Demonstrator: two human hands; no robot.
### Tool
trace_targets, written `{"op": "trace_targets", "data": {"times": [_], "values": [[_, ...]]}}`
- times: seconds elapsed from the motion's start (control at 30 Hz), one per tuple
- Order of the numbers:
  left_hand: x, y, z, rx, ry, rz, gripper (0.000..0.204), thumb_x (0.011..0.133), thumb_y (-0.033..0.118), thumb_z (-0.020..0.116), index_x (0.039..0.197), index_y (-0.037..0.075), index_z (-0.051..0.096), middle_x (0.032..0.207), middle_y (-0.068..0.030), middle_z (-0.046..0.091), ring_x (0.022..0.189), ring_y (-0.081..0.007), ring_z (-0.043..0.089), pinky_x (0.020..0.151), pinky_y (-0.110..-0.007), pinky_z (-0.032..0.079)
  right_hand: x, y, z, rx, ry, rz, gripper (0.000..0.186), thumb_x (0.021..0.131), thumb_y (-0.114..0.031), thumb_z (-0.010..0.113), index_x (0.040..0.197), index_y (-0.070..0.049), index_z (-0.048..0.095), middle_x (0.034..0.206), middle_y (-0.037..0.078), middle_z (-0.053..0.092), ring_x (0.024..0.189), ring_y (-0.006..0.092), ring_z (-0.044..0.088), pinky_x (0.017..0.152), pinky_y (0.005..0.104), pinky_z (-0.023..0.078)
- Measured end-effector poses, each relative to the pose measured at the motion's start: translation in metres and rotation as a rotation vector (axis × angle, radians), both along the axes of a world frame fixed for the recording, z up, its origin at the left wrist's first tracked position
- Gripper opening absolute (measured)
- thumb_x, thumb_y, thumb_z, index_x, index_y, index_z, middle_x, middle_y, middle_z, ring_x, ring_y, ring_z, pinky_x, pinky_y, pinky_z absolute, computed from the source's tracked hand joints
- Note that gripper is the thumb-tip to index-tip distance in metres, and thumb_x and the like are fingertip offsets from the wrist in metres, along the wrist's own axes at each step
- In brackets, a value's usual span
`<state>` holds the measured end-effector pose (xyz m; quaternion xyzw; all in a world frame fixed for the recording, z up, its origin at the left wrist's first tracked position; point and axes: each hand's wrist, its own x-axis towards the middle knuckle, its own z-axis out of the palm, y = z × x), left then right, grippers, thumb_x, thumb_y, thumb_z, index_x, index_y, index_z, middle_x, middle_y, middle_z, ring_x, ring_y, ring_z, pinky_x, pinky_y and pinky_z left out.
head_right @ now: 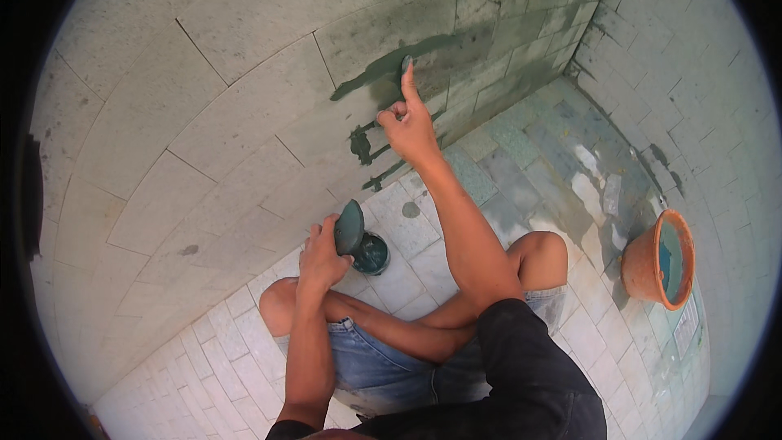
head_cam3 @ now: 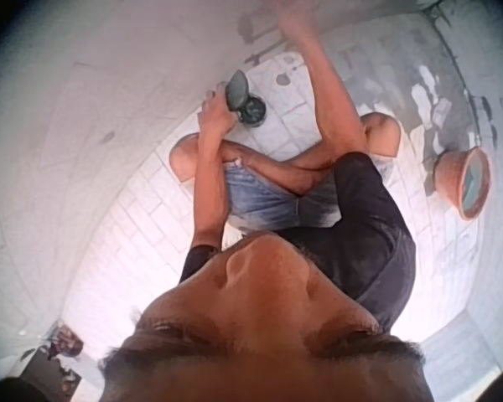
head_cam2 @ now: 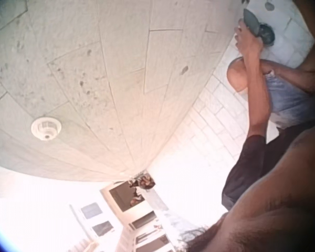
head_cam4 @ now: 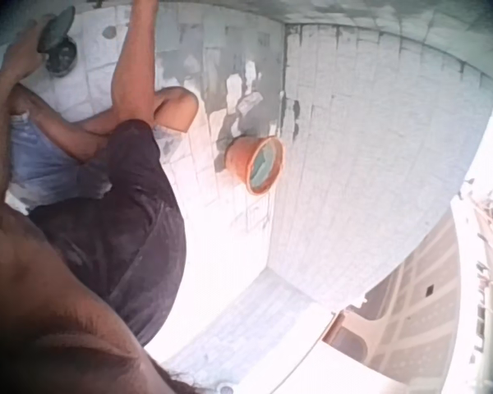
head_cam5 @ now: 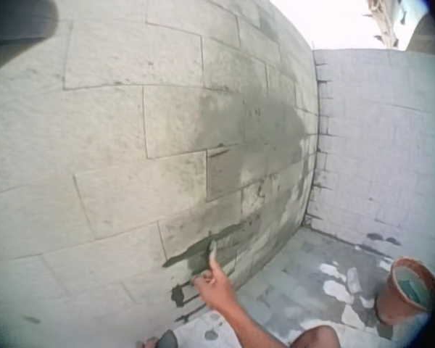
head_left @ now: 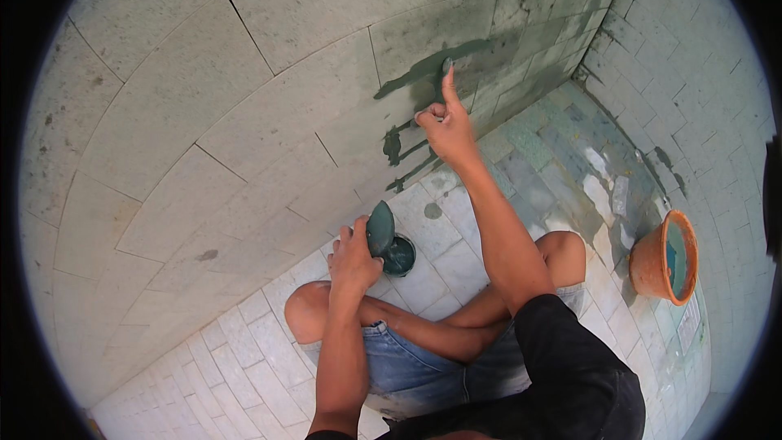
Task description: The person applies a green grout-like substance to the joints between wall tiles using their finger, taking the material from a small green container.
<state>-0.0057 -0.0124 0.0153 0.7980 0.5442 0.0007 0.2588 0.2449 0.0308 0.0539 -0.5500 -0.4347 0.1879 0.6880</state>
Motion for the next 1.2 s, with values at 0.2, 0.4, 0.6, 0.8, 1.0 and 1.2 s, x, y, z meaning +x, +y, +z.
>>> {"op": "trace_targets", "data": {"times": [0.2, 0.4, 0.6, 0.8, 1.0, 1.2], "values": [[-0.001, -0.001, 0.001, -0.002, -0.021, -0.004, 0.084, 0.070, 0.011, 0.080, 0.144, 0.023, 0.041, 0.129, -0.0137, 0.051, 0.120, -0.0412, 0.055, 0.095, -0.057, 0.045, -0.030, -0.002, -0.011, -0.194, -0.132, 0.047, 0.096, 0.082, -0.008, 0.058, 0.162, -0.028, 0.009, 0.070, 0.005, 0.058, 0.057, 0.0121, 0.046, 0.064, 0.0260, 0.045], [0.000, -0.001, 0.003, 0.036, 0.003, 0.005, 0.085, 0.068, 0.010, 0.083, 0.141, 0.022, 0.042, 0.124, -0.0153, 0.054, 0.116, -0.0424, 0.057, 0.095, -0.052, 0.049, -0.078, -0.010, -0.013, -0.279, -0.364, 0.148, 0.095, 0.082, -0.011, 0.058, 0.161, -0.035, 0.013, 0.073, 0.006, 0.061, 0.056, 0.0125, 0.046, 0.064, 0.0255, 0.045], [-0.004, -0.002, 0.003, 0.043, -0.016, 0.009, 0.085, 0.068, 0.010, 0.083, 0.141, 0.022, 0.042, 0.125, -0.0152, 0.054, 0.117, -0.0421, 0.057, 0.094, -0.052, 0.049, -0.067, -0.008, -0.015, 0.019, -0.017, 0.219, 0.091, 0.083, -0.010, 0.059, 0.162, -0.026, 0.017, 0.080, 0.005, 0.065, 0.060, 0.0095, 0.051, 0.063, 0.0229, 0.044], [-0.004, -0.002, 0.005, 0.042, -0.035, 0.004, 0.085, 0.068, 0.010, 0.083, 0.141, 0.021, 0.042, 0.125, -0.0149, 0.054, 0.117, -0.0419, 0.057, 0.095, -0.053, 0.048, -0.063, -0.012, 0.006, -0.163, -0.245, 0.031, 0.089, 0.082, -0.012, 0.061, 0.161, -0.023, 0.022, 0.081, 0.006, 0.067, 0.059, 0.0163, 0.055, 0.064, 0.0287, 0.047], [-0.005, -0.002, 0.005, 0.034, -0.049, 0.008, 0.086, 0.067, 0.009, 0.084, 0.141, 0.021, 0.042, 0.125, -0.0151, 0.054, 0.117, -0.0418, 0.057, 0.095, -0.052, 0.049, -0.061, -0.021, 0.017, -0.254, -0.344, 0.014, 0.086, 0.080, -0.012, 0.061, 0.159, -0.025, 0.031, 0.082, 0.008, 0.070, 0.061, 0.0219, 0.060, 0.065, 0.0337, 0.050], [-0.010, -0.005, 0.007, 0.020, -0.064, -0.006, 0.082, 0.071, 0.010, 0.080, 0.143, 0.021, 0.041, 0.128, -0.0146, 0.052, 0.119, -0.0416, 0.056, 0.095, -0.056, 0.046, -0.058, -0.017, 0.032, -0.151, -0.562, -0.181, 0.082, 0.078, -0.014, 0.060, 0.155, -0.030, 0.037, 0.078, 0.010, 0.070, 0.060, 0.0297, 0.062, 0.061, 0.0389, 0.051]]}}
